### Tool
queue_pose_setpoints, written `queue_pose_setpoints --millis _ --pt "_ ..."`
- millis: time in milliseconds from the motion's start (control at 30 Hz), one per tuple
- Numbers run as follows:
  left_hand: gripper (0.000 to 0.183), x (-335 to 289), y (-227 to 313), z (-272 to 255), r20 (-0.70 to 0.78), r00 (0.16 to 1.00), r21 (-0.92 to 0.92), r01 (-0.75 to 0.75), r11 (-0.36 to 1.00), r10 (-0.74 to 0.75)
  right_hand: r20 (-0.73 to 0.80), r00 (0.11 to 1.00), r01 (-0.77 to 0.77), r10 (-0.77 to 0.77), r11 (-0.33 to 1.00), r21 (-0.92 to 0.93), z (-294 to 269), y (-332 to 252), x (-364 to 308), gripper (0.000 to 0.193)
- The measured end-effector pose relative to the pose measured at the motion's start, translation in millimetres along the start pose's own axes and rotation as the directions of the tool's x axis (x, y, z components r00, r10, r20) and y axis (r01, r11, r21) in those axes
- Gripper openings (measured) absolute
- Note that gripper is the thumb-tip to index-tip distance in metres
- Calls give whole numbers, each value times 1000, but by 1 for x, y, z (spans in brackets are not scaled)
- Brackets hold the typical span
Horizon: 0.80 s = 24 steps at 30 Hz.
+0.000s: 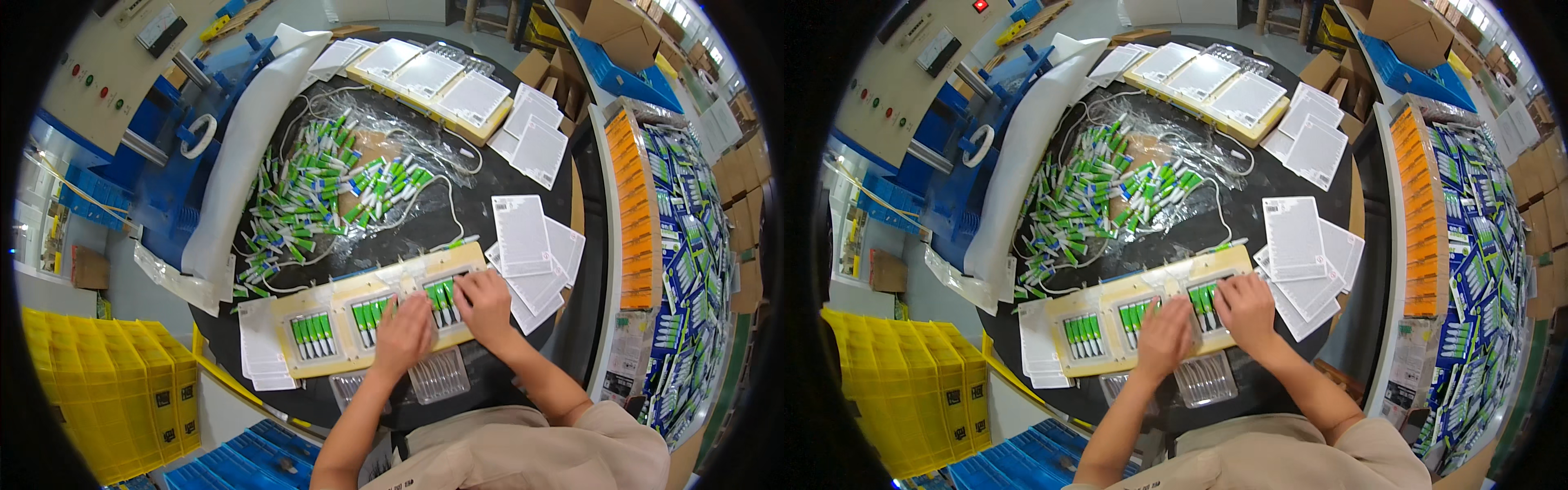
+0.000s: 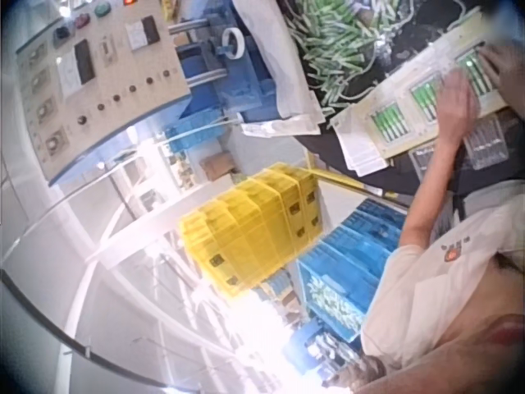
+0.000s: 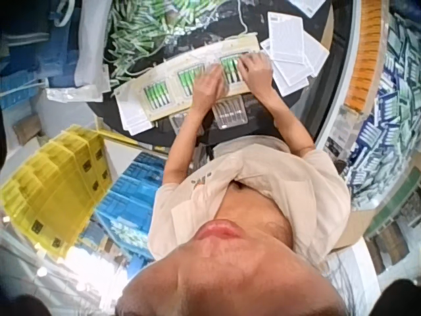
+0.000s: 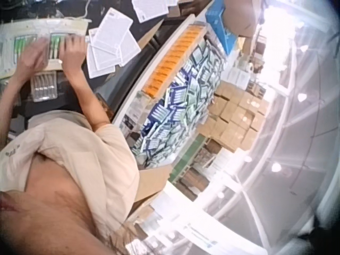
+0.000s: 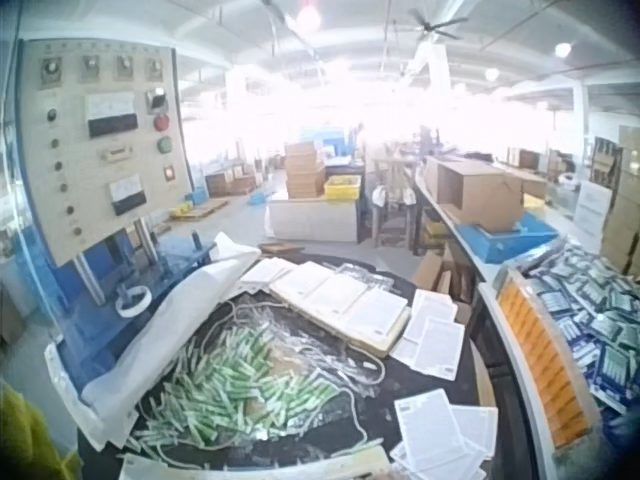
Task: The person repeatedly places green cylindrical batteries into a three-compartment wooden jig, then covers each compartment with a white paper sheet. The person continues this cycle, moving completed units aside and refilling the jig from a pile of batteries on the table.
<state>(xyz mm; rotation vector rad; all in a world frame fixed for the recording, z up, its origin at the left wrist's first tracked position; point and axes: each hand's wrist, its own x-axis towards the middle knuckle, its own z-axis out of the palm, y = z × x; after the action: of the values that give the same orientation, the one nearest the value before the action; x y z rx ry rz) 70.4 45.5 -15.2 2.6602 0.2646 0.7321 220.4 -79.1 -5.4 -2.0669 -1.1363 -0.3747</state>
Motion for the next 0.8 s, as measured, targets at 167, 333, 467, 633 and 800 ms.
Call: queue_pose_setpoints --millis 167,333,467,633,800 --pt "27 99 -116 8 -205 940 77 292 953 -271 183 972 -150 146 989 13 99 -3 122 19" --pt "28 148 -179 30 181 920 277 291 916 -347 212 945 -241 251 968 -70 153 -6 146 22" --pt "20 148 -170 42 154 971 427 103 899 -184 138 966 -224 219 975 16 110 21 106 20" --pt "7 132 -156 10 29 973 325 206 923 -227 179 956 -229 234 972 -50 135 17 118 31" --pt "18 64 -121 -55 136 616 -616 666 421 -776 336 867 -329 367 930 -166 177 -3 146 46"
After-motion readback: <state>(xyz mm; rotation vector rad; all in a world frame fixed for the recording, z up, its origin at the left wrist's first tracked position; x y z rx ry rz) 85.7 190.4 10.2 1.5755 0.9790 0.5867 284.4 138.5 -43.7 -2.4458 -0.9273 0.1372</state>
